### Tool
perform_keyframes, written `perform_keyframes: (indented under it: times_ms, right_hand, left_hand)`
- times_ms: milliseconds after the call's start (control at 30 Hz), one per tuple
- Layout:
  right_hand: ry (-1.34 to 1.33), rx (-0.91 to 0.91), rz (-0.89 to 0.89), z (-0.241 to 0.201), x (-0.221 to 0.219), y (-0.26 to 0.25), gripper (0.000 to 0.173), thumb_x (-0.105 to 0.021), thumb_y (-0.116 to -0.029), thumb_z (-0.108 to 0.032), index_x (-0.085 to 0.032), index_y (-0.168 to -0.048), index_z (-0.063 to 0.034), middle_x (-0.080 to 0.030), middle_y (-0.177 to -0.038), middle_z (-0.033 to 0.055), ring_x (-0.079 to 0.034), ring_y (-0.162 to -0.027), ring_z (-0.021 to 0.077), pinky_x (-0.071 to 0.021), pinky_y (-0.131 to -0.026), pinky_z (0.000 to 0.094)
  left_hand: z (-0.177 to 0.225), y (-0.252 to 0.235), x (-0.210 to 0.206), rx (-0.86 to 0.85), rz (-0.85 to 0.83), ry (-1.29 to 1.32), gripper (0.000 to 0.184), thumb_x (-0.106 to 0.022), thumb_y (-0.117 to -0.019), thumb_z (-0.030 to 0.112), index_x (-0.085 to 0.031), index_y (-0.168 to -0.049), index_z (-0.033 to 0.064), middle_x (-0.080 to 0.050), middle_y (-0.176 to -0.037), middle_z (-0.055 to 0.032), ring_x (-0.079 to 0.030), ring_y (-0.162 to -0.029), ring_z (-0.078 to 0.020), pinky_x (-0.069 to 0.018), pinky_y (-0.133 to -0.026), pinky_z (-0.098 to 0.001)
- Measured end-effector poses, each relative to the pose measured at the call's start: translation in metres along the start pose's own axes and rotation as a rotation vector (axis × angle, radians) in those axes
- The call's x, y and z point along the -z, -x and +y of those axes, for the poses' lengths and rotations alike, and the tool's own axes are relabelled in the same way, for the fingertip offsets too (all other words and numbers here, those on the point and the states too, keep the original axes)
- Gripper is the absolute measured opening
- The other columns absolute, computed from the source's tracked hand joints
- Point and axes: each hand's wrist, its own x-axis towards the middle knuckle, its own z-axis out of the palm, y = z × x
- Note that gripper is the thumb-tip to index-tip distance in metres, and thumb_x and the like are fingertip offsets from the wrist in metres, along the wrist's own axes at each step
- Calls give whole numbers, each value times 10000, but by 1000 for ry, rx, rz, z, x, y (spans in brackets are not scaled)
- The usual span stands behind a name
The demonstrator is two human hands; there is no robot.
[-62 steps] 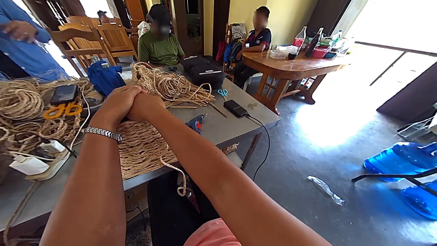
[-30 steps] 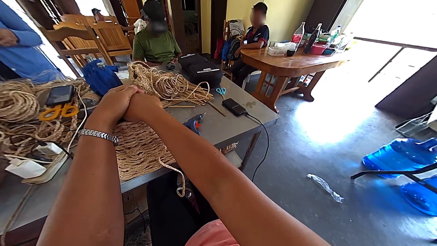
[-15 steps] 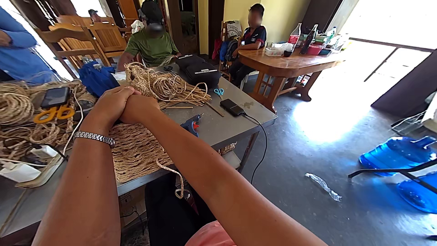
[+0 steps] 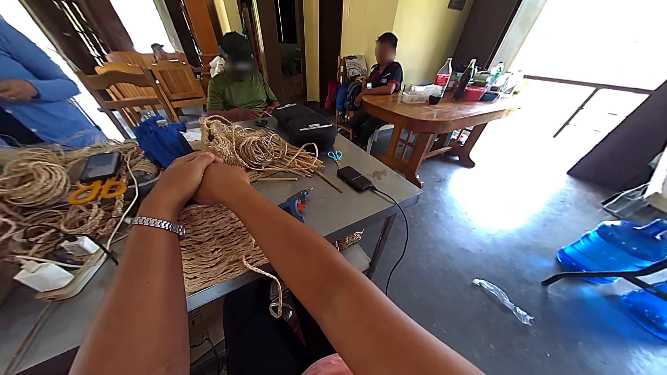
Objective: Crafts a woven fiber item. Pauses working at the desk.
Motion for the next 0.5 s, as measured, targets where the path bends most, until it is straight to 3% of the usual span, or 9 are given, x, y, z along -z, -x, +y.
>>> perform_keyframes:
  times_ms: [500]
  right_hand:
    - [37, -11, -8, 0, 0, -3, 423, -632, -973, -405, -678, -1080, 1, -688, -1129, 182, -669, -1065, 347, -514, -764, 621]
  left_hand:
    - [-4, -4, -1, -3, -4, -1, 487, -319, -1105, 430, -708, -1203, 154, -637, -1337, -98, -553, -1295, -257, -387, -1056, -612]
